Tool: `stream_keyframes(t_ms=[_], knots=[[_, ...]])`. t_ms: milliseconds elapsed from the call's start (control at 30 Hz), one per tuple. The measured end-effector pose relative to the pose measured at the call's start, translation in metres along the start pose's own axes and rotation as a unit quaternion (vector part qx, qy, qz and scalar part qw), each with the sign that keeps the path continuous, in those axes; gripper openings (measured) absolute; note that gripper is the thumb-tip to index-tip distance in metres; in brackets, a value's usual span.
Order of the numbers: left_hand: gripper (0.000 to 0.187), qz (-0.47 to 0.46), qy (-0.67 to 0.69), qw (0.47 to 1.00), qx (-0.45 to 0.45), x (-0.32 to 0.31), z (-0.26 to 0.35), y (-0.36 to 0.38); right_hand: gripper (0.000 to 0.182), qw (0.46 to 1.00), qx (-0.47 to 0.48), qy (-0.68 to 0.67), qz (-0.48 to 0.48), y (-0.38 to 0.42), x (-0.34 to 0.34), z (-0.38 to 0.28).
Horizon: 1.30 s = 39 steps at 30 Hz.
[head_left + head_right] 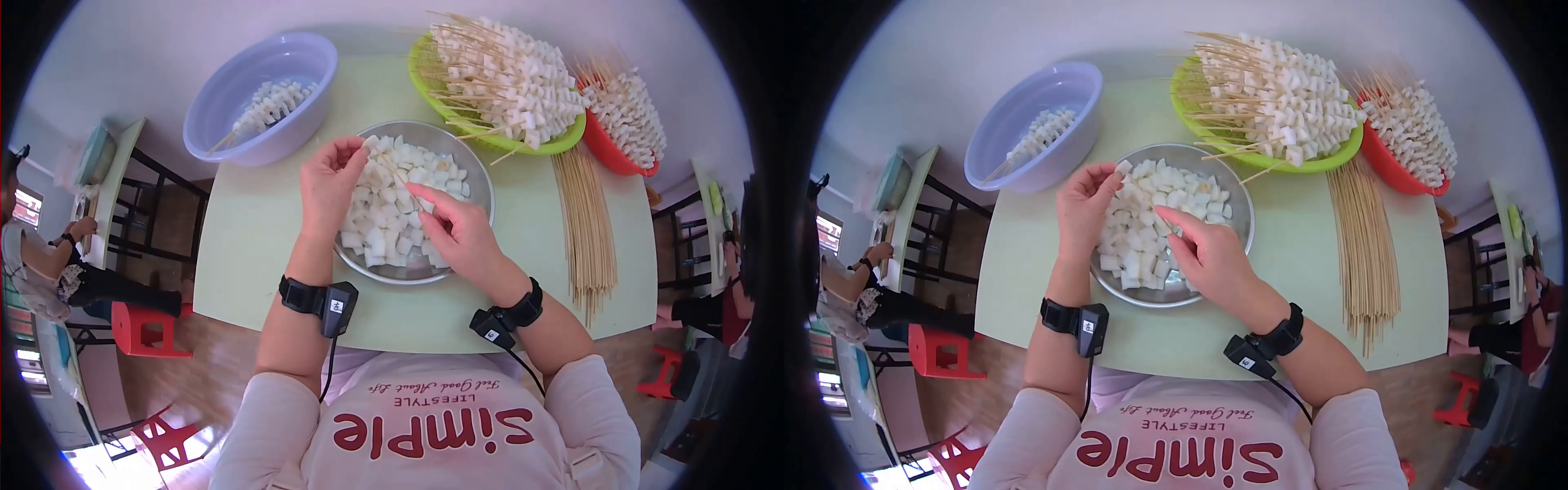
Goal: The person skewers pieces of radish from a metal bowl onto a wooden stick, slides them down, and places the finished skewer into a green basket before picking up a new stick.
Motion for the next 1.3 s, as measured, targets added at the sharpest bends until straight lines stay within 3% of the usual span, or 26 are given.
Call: stream_keyframes(t_ms=[500,767,1033,1100,1167,1233,1300], knots=[[0.012,0.002,-0.007,1.000,-0.023,-0.001,0.003,0.001,0.037,1.000,-0.015,0.010,-0.004,-0.001,0.002,-0.001],[0.014,0.018,-0.105,0.981,-0.164,-0.005,0.016,0.008,0.034,0.998,-0.058,-0.032,-0.007,-0.001,0.003,0.010],[0.014,0.002,-0.126,0.978,-0.167,-0.005,0.023,0.012,0.033,0.997,-0.061,-0.042,0.004,0.000,0.002,0.007],[0.014,0.002,-0.106,0.981,-0.160,-0.008,0.025,0.015,0.032,0.999,-0.009,0.050,0.012,0.001,0.002,0.003],[0.014,-0.079,-0.149,0.962,-0.213,-0.017,0.035,0.028,0.029,0.998,0.017,0.033,0.050,-0.001,-0.001,0.003],[0.013,-0.099,-0.145,0.959,-0.221,-0.024,0.044,0.039,0.026,0.995,0.041,0.019,0.089,-0.004,0.001,0.001],[0.013,-0.099,-0.141,0.963,-0.208,-0.026,0.047,0.043,0.021,0.996,-0.050,-0.027,0.072,-0.008,0.005,0.005]])
Point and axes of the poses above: each hand's wrist, its own y-axis away from the middle knuckle, its own x-axis out of the back of the hand, z = x × y, the point moved 3 cm from there along -y, towards the middle knuckle, and after that the axes turned 14 degrees about z, right-handed, at the moved point
